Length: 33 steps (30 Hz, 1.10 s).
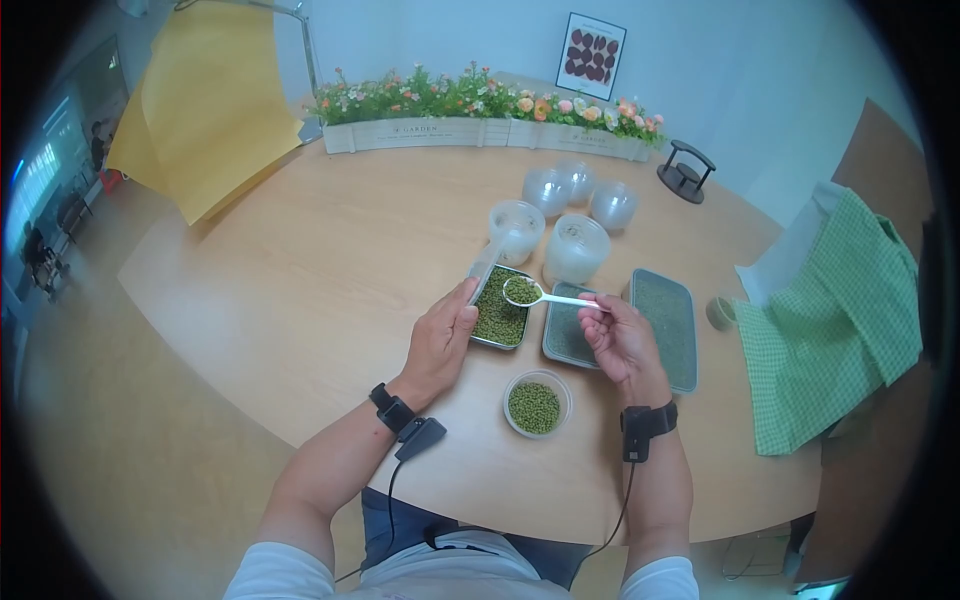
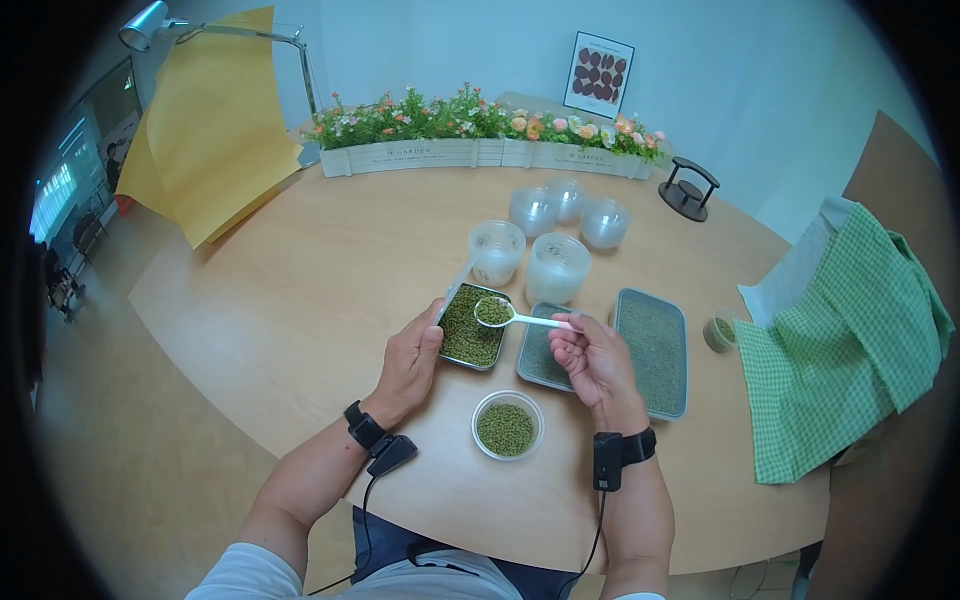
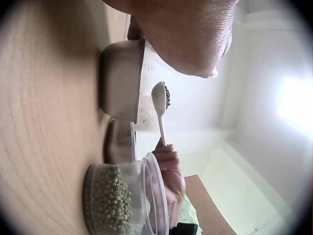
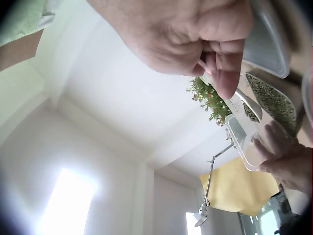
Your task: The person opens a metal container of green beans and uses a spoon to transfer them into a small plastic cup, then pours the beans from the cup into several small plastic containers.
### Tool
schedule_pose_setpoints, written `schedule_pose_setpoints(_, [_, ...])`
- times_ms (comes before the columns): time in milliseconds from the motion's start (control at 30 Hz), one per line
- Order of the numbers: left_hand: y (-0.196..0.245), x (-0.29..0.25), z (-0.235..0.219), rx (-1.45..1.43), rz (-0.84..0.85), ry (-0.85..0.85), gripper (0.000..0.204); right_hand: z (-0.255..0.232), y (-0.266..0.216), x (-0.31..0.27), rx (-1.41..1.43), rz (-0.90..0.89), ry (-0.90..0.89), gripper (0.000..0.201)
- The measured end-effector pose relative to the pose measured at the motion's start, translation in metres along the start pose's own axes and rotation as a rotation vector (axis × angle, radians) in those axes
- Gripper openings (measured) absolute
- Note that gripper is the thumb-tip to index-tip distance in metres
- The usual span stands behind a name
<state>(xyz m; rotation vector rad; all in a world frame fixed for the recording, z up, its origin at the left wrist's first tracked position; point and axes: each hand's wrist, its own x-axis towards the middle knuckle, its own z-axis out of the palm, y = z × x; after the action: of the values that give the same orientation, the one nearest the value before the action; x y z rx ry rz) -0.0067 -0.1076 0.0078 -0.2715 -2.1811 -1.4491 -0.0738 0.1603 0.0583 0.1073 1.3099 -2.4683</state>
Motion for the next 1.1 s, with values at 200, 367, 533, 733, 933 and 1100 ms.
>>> schedule_pose_setpoints(200, [0.001, 0.001, -0.001, -0.010, -0.010, -0.015, 0.056, -0.007, -0.025, -0.006, -0.001, -0.003, 0.016, 0.026])
schedule_pose_setpoints(367, [-0.001, 0.001, 0.001, -0.013, -0.004, -0.028, 0.056, -0.016, -0.039, -0.015, -0.108, 0.007, -0.110, 0.026])
schedule_pose_setpoints(533, [-0.003, 0.002, 0.001, -0.012, -0.005, -0.031, 0.056, -0.013, -0.050, -0.027, -0.378, 0.129, -0.264, 0.024])
schedule_pose_setpoints(733, [-0.001, 0.002, 0.001, -0.029, -0.003, -0.039, 0.056, -0.009, -0.051, -0.035, -0.458, 0.136, -0.373, 0.021])
schedule_pose_setpoints(933, [-0.002, 0.002, 0.001, -0.036, -0.010, -0.042, 0.055, -0.003, -0.055, -0.039, -0.417, 0.039, -0.362, 0.022])
schedule_pose_setpoints(1100, [-0.002, 0.001, 0.001, -0.015, 0.010, -0.028, 0.055, 0.011, -0.037, -0.029, -0.432, -0.152, -0.177, 0.026])
